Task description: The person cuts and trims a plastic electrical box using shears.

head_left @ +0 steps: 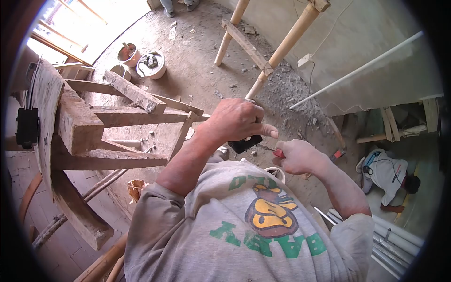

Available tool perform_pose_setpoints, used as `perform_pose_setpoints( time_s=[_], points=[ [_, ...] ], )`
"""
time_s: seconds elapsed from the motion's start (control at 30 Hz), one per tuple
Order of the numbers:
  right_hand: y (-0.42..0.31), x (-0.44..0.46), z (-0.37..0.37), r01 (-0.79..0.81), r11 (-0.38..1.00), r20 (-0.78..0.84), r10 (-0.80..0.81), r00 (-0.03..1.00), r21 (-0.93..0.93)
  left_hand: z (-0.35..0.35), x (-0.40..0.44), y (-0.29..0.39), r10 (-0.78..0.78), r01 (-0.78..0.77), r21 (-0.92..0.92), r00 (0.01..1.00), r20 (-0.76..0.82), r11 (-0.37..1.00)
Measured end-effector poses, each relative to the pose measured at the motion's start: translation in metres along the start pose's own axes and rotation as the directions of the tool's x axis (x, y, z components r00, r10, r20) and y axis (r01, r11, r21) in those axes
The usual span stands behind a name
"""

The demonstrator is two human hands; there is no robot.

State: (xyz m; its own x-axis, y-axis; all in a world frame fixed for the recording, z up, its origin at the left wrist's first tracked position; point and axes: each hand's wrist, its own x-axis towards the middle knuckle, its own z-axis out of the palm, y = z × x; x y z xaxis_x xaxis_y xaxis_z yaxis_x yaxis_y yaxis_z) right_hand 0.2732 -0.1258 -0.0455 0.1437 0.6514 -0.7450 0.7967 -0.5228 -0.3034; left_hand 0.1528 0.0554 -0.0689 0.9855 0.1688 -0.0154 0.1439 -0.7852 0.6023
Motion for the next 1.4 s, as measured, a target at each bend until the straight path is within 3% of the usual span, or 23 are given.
perform_pose_setpoints(
  time_s=[0.1, 0.3, 0.6, 0.7, 0.9, 1.0, 1.1, 1.13, 1.23, 1.3, 1.4],
  points=[
    [-0.001, 0.004, 0.008, -0.028, 0.999, 0.008, 0.028, 1.0, -0.031, -0.001, 0.001, 0.003, -0.033, 0.028, 0.062, 0.997, 0.073, 0.998],
    [-0.008, 0.0, 0.011, -0.058, 0.997, 0.0, 0.058, 0.998, 0.052, 0.006, 0.001, 0.002, 0.022, -0.022, 0.082, 1.0, 0.004, 0.996],
    [0.001, 0.013, 0.04, 0.099, 0.993, -0.136, -0.091, 0.987, 0.057, 0.011, -0.006, 0.001, 0.092, -0.087, 0.043, 0.988, -0.127, 0.995],
    [-0.002, 0.012, 0.047, 0.163, 0.987, -0.24, -0.16, 0.958, -0.004, 0.01, -0.008, -0.003, 0.091, -0.082, 0.112, 0.992, -0.085, 0.99],
    [-0.007, 0.014, 0.049, 0.165, 0.976, -0.358, -0.205, 0.911, -0.139, 0.01, -0.008, -0.005, -0.033, 0.048, 0.085, 0.985, -0.169, 0.995],
    [-0.002, 0.015, 0.052, 0.158, 0.966, -0.368, -0.225, 0.902, -0.204, 0.005, -0.009, -0.004, -0.02, 0.041, 0.089, 0.974, -0.225, 0.995],
    [0.007, 0.012, 0.059, 0.204, 0.967, -0.503, -0.254, 0.826, -0.154, -0.012, -0.013, -0.011, -0.34, 0.288, -0.291, 0.929, -0.146, 0.912],
    [0.01, 0.014, 0.06, 0.191, 0.97, -0.533, -0.243, 0.811, -0.152, -0.016, -0.014, -0.01, -0.389, 0.32, -0.339, 0.907, -0.159, 0.885],
    [0.016, 0.022, 0.06, 0.167, 0.976, -0.599, -0.218, 0.771, -0.14, -0.016, -0.012, -0.011, -0.197, 0.143, -0.172, 0.914, -0.355, 0.975],
    [0.019, 0.02, 0.059, 0.158, 0.98, -0.604, -0.199, 0.771, -0.122, -0.018, -0.011, -0.009, -0.218, 0.19, -0.114, 0.914, -0.343, 0.975],
    [0.016, 0.013, 0.052, 0.042, 0.999, -0.519, -0.033, 0.854, 0.006, -0.014, -0.012, -0.012, -0.252, 0.228, -0.109, 0.911, -0.326, 0.967]
  ],
)
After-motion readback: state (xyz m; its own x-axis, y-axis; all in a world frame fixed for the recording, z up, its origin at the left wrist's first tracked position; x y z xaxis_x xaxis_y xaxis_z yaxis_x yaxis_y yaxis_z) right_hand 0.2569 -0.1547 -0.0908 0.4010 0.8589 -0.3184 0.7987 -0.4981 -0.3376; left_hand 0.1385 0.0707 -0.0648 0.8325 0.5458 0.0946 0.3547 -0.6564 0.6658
